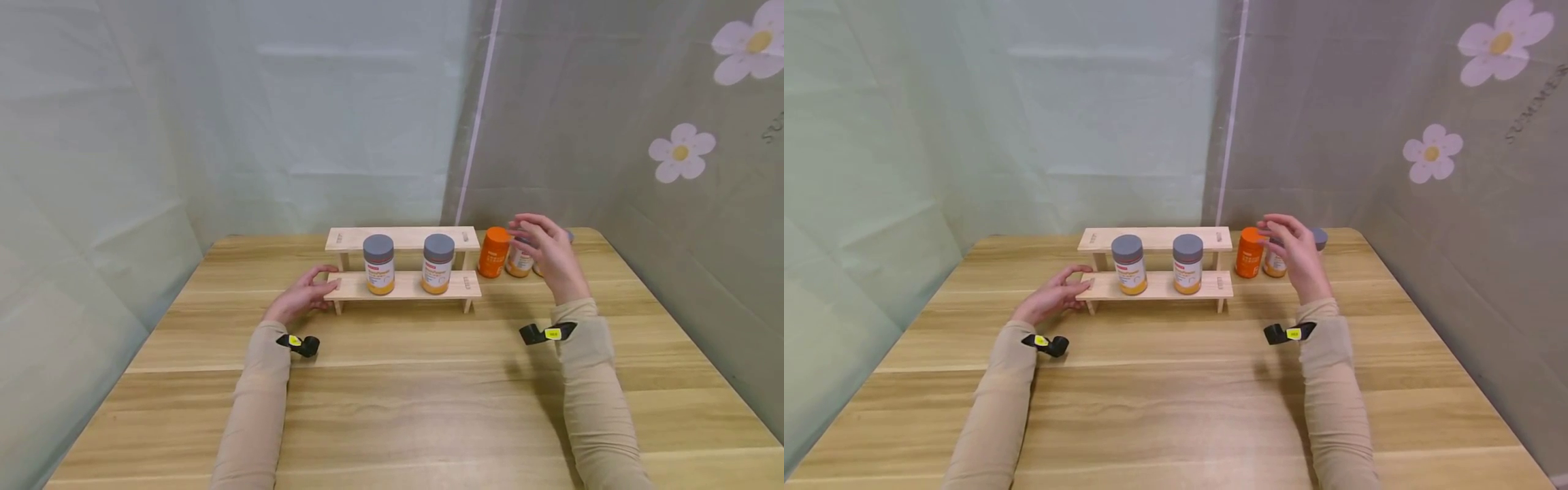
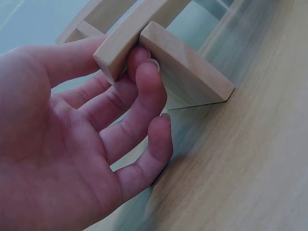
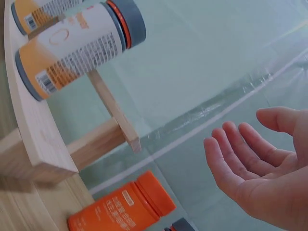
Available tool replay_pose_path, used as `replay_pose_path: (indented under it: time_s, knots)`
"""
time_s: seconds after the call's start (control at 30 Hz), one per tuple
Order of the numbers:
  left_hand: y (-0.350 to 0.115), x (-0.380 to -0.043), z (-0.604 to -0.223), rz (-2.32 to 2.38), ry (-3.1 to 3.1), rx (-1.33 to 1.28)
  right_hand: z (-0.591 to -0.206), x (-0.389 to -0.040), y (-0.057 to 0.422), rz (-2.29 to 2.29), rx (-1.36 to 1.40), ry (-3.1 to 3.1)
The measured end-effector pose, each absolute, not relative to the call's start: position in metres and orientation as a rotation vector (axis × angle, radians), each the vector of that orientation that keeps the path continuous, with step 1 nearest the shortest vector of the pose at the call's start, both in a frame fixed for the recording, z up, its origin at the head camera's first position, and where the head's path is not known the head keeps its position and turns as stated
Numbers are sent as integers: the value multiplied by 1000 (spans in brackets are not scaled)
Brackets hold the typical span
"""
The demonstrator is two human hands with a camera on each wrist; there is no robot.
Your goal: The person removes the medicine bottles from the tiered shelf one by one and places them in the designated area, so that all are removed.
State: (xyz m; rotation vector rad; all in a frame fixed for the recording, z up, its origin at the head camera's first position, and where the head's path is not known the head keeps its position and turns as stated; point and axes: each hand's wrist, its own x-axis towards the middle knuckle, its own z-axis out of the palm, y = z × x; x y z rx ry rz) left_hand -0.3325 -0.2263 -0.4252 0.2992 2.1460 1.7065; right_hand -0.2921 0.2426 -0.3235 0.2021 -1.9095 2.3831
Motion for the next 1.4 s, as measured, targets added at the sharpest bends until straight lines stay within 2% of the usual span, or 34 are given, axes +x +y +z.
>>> replay_pose_path:
  time_s: [0.43,1.0,1.4]
  knots:
    - [-226,-333,-423,1711,2132,300,-323,-294,230,2560,156,-1864]
    - [-225,-332,-422,1713,2133,276,-332,-300,207,2612,277,-1923]
    - [-226,-334,-423,1701,2147,297,-329,-300,207,2869,316,-1736]
